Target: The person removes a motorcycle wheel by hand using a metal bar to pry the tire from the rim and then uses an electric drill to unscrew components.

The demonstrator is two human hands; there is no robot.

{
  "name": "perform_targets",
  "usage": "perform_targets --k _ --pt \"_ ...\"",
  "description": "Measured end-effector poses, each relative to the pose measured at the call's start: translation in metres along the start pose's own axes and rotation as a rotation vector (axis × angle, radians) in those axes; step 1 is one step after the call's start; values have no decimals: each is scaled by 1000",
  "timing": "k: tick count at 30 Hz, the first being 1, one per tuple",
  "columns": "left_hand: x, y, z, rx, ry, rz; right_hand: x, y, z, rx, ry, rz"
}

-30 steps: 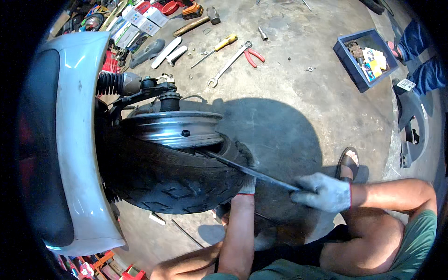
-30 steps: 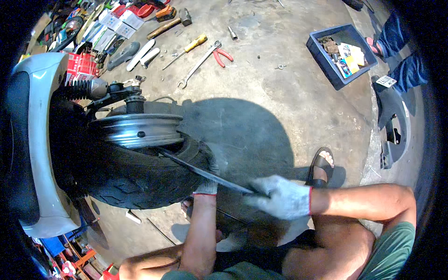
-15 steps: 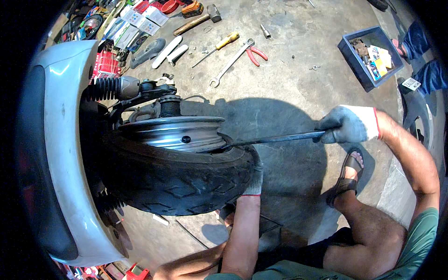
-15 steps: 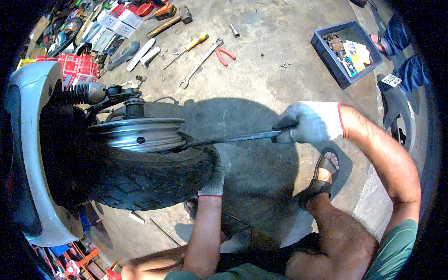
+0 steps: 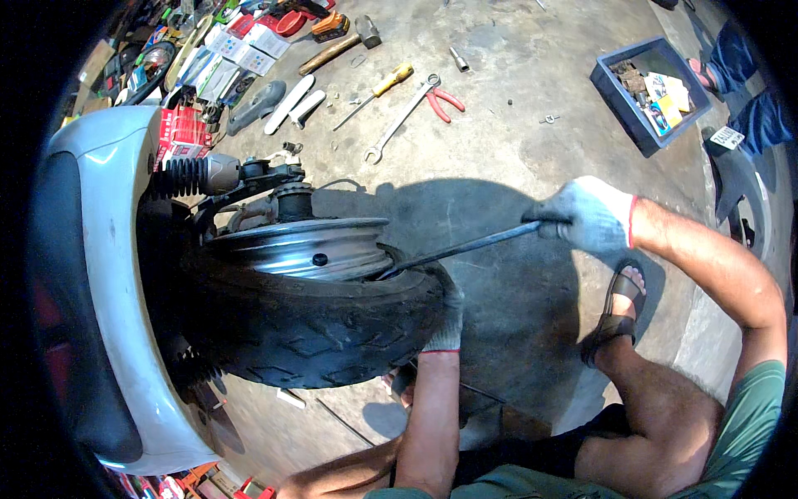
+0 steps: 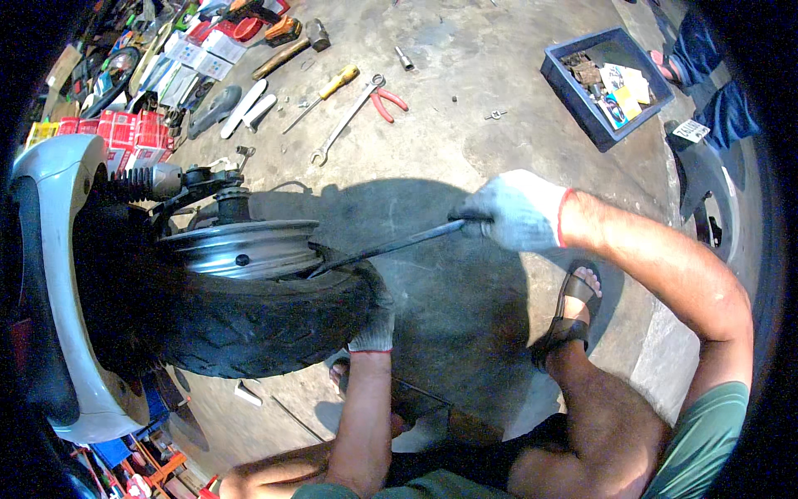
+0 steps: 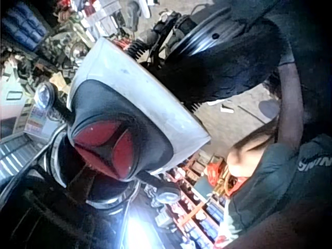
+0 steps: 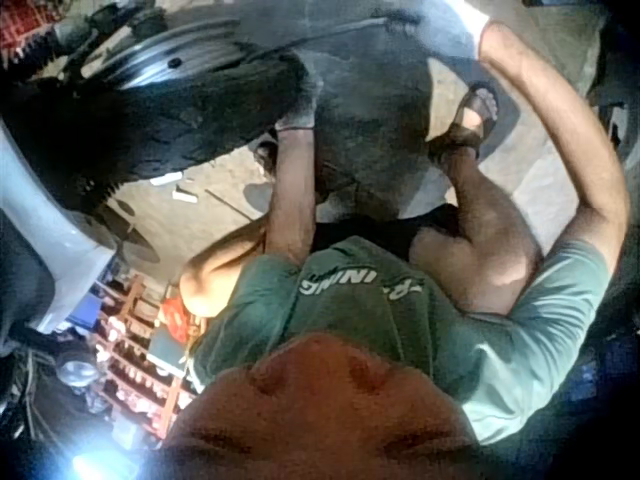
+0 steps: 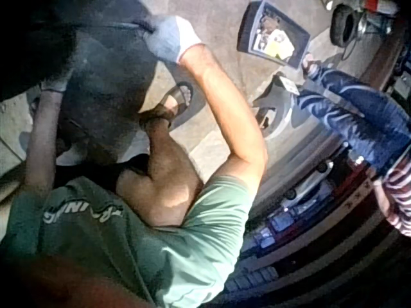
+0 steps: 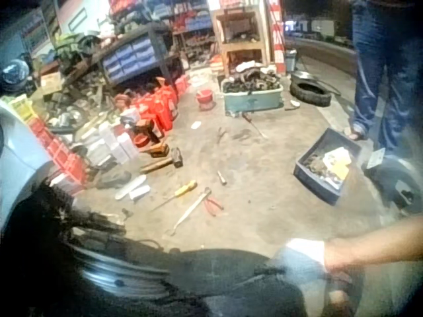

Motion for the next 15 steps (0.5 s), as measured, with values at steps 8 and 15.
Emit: perform_targets --k 8,15 --pt "-2 -6 5 -48 23 -3 -23 -15 7 6 -125 48" --pt "-5 3 -9 -78 35 25 -32 -15 1 47 -182 62"
Point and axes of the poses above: each hand's wrist, its own x-axis away from the middle knuckle, its own y-axis out of the palm, z = x × y, the point moved 4 cm from there along -x, towards the middle knuckle, and after that the axes turned 15 degrees about -z, right-handed, at the moved point
